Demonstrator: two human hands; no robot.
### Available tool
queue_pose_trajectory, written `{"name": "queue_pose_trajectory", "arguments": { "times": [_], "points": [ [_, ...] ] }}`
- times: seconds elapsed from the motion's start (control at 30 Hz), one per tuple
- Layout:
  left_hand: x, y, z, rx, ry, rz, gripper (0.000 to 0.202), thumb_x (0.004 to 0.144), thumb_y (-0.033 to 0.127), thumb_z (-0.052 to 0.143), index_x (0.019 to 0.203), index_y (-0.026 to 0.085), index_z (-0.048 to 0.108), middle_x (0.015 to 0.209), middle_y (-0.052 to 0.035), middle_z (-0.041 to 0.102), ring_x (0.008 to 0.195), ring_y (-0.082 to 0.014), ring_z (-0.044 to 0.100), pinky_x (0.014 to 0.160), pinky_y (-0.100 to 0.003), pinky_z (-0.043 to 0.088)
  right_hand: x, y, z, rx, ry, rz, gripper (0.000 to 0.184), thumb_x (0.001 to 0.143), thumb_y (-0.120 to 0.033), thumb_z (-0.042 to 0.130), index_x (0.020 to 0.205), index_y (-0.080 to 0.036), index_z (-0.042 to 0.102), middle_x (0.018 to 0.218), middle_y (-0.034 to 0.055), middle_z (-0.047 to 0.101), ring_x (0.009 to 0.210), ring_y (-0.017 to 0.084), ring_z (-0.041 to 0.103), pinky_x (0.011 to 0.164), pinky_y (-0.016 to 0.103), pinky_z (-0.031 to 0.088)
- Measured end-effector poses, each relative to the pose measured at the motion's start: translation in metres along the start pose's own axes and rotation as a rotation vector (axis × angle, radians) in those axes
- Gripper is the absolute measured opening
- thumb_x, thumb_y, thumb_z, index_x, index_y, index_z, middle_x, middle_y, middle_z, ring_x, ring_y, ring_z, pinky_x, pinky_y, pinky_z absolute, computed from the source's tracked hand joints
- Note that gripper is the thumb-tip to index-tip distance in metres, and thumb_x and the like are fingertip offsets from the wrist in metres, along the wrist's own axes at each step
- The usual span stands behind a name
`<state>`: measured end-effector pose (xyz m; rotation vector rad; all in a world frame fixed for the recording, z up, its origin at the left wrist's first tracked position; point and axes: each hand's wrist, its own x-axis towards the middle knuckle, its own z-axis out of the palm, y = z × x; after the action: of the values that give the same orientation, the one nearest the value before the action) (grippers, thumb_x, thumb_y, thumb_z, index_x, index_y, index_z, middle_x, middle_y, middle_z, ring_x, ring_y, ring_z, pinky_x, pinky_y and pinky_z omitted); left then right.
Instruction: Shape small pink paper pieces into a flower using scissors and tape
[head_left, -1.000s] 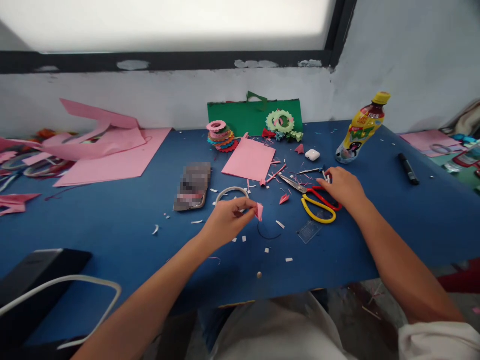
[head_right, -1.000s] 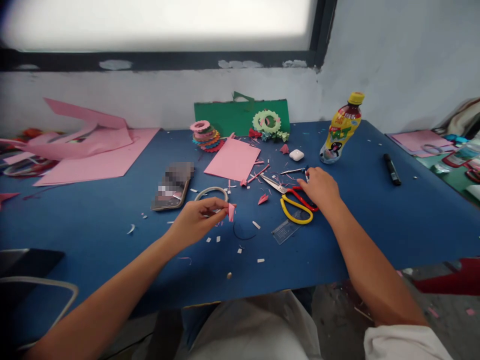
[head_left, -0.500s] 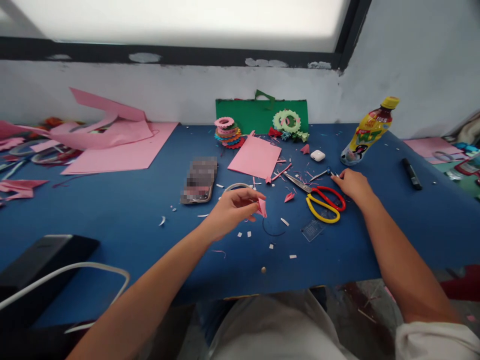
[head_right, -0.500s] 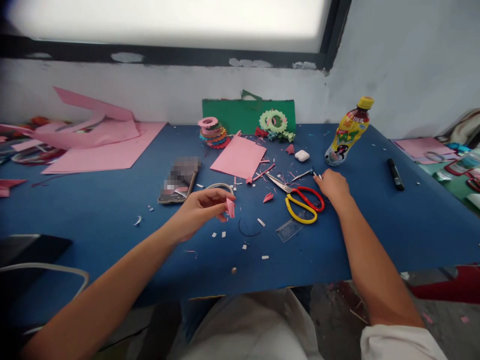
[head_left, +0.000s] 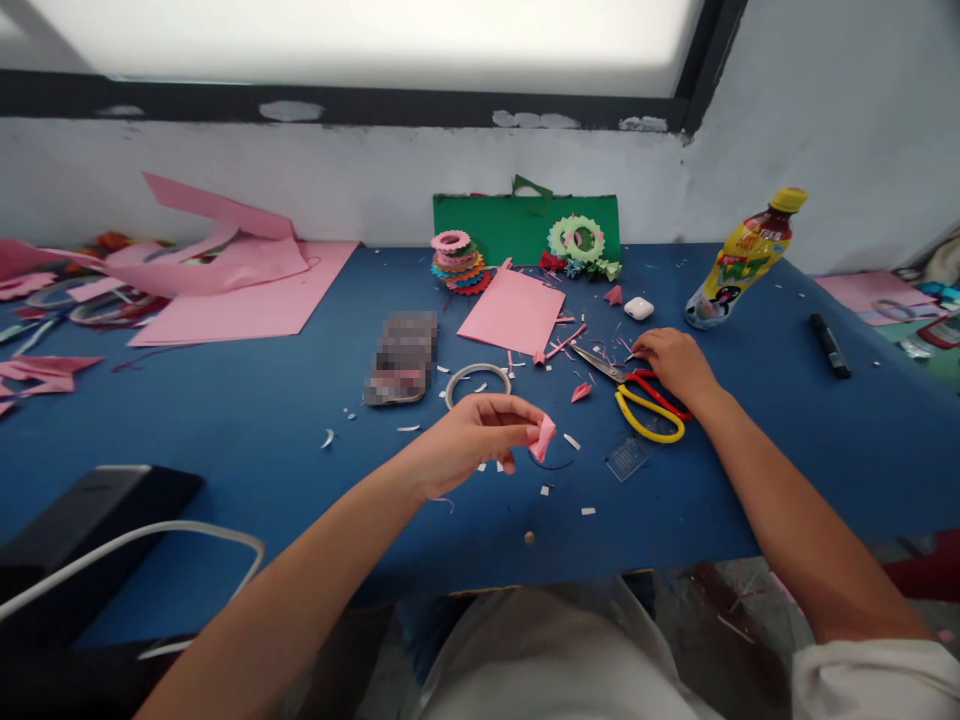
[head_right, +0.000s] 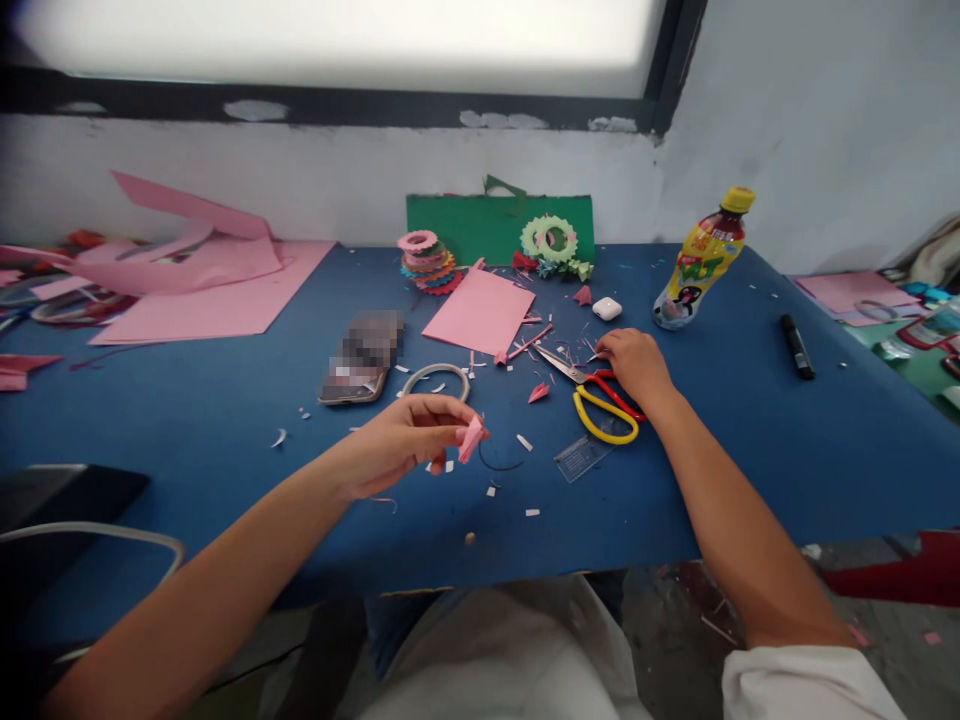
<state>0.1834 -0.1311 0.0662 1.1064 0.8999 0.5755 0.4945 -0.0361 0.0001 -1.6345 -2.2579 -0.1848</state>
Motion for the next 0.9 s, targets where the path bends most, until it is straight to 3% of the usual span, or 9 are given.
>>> {"name": "queue_pose_trajectory", "arguments": {
  "times": [0.13,0.23,0.3,0.37,0.47,0.63,0.77,0.9],
  "points": [
    [-0.001,-0.001,0.001,0.006,0.017,0.013,0.029,0.07,0.022,0.072,0.098,0.021,0.066,0.078,0.0003,0.064,0.066,-0.0102,0.061,0.049,-0.018,0.052,-0.005,-0.013,-0.019,-0.019,0.224,-0.004,0.027,0.091,-0.016,0.033,0.098,-0.017,0.059,0.11,0.0096,0.063,0.116,0.021,0.048,0.099,0.042,0.032],
    [-0.003,-0.003,0.002,0.017,0.027,0.029,0.032,0.071,0.024,0.071,0.102,0.022,0.066,0.081,0.0,0.064,0.07,-0.0114,0.061,0.051,-0.019,0.054,-0.02,-0.041,-0.045,0.059,0.571,-0.181,0.016,0.09,-0.018,0.04,0.098,-0.021,0.053,0.097,0.0058,0.065,0.103,0.018,0.057,0.094,0.037,0.039],
    [-0.003,-0.004,0.004,0.023,0.029,0.026,0.025,0.072,0.026,0.07,0.096,0.021,0.068,0.08,-0.0012,0.066,0.072,-0.0125,0.062,0.05,-0.018,0.054,-0.036,-0.067,-0.061,0.161,0.648,-0.229,0.016,0.087,-0.017,0.045,0.101,-0.023,0.051,0.088,0.0037,0.065,0.087,0.017,0.06,0.081,0.032,0.046],
    [-0.003,-0.004,0.005,0.027,0.044,0.021,0.02,0.073,0.027,0.069,0.091,0.019,0.07,0.08,-0.0025,0.068,0.074,-0.0134,0.063,0.05,-0.018,0.053,-0.052,-0.094,-0.074,0.347,0.547,-0.232,0.022,0.087,-0.012,0.044,0.105,-0.023,0.05,0.086,0.0023,0.064,0.076,0.013,0.06,0.071,0.025,0.048],
    [-0.002,-0.003,0.007,0.034,0.084,0.024,0.017,0.073,0.028,0.068,0.087,0.018,0.071,0.081,-0.0038,0.07,0.076,-0.0142,0.064,0.051,-0.017,0.053,-0.069,-0.122,-0.082,0.502,0.381,-0.395,0.023,0.087,-0.011,0.045,0.106,-0.023,0.051,0.083,0.0006,0.065,0.072,0.011,0.061,0.067,0.021,0.048],
    [-0.001,-0.004,0.01,0.042,0.199,0.062,0.018,0.07,0.028,0.071,0.085,0.017,0.073,0.077,-0.0034,0.071,0.072,-0.0145,0.065,0.052,-0.018,0.053,-0.073,-0.136,-0.071,0.602,0.129,-0.396,0.017,0.087,-0.015,0.049,0.103,-0.021,0.052,0.088,0.001,0.068,0.073,0.009,0.064,0.068,0.018,0.048],
    [-0.001,-0.008,0.011,0.09,0.25,0.129,0.02,0.069,0.03,0.072,0.086,0.018,0.073,0.078,-0.0033,0.073,0.072,-0.0159,0.066,0.053,-0.02,0.054,-0.073,-0.141,-0.064,0.502,0.119,-0.404,0.014,0.089,-0.015,0.046,0.1,-0.019,0.053,0.09,0.0021,0.068,0.078,0.01,0.065,0.069,0.018,0.047],
    [-0.001,-0.011,0.014,0.156,0.257,0.17,0.02,0.074,0.032,0.068,0.088,0.018,0.072,0.08,-0.0038,0.074,0.074,-0.0182,0.068,0.056,-0.023,0.055,-0.077,-0.145,-0.063,0.284,0.097,-0.316,0.018,0.091,-0.016,0.043,0.103,-0.019,0.055,0.09,0.0032,0.068,0.078,0.012,0.065,0.065,0.02,0.045]
  ]
}}
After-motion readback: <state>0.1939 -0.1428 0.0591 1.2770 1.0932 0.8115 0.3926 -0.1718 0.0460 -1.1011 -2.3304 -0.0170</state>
